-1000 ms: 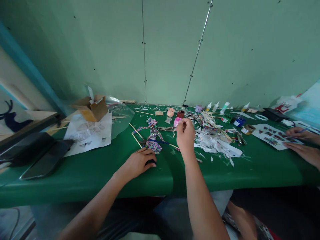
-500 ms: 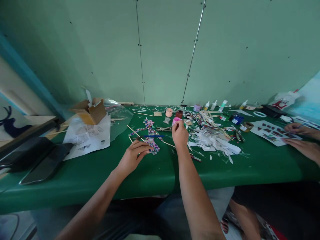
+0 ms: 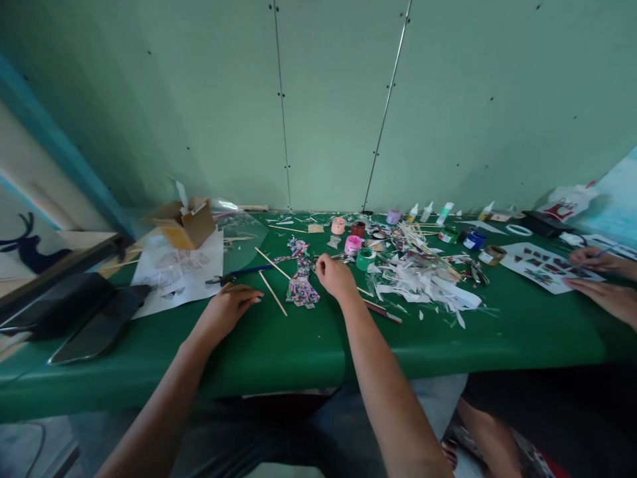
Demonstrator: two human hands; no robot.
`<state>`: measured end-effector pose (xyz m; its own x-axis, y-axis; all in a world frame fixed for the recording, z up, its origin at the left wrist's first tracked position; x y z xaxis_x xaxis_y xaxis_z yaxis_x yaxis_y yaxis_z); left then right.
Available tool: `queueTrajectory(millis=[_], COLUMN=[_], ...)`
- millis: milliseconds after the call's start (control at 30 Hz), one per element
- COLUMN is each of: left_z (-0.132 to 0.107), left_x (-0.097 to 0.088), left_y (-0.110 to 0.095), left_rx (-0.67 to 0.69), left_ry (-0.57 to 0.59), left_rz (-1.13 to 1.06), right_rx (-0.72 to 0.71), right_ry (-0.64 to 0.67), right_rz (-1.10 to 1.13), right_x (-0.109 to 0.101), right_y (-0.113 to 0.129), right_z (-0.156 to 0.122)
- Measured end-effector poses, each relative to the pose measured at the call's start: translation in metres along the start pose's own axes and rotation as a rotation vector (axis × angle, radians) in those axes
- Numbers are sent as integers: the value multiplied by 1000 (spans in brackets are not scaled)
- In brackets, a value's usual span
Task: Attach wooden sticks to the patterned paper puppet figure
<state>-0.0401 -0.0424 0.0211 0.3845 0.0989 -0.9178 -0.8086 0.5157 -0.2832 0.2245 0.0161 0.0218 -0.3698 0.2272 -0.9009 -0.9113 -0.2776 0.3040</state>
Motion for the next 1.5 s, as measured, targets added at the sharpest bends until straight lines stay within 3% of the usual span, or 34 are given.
queueTrajectory(millis=[100,233,367,533,733,867,1067,1167,1267,1367,1500], left_z=[2,20,46,64,63,66,80,81,79,79,85], left_x=[-1,-4,18,35,40,41,41,39,40,44,53], left_y=[-10,-49,-75,-73,-60,-59,-64,-67,-66,-57,-38], left_rx=[-101,-170,-234,-199,-143,28,253,320,300,181,-47], left_ry=[85,79,282,332,349,289,395,352,260,137,-2], left_rz=[74,139,172,69,-79,22,115,165,165,85,-185], right_rx=[-49,-67,-69,-44,-48,-43,-13,30,78,95,19], right_ry=[64,107,119,150,158,180,193,200,138,-14,-166], right_rz=[14,52,87,88,49,-6,-82,-77,-40,55,243], right_x=[4,10,14,16,18,19,20,19,15,10,5], right_y=[2,-4,-7,-5,0,1,2,1,-1,-4,-6], right_z=[0,1,3,2,2,2,2,2,2,3,3])
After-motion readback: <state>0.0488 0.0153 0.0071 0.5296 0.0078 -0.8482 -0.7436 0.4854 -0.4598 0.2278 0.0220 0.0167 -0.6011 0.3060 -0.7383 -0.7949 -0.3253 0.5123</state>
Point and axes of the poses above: each hand's wrist, its own z-axis towards the middle knuckle, its own x-axis out of the palm, y = z × x, the point moved 3 cm from there along z, towards the middle knuckle, and after that the axes turned 7 degrees about y, right-handed, at the moved point
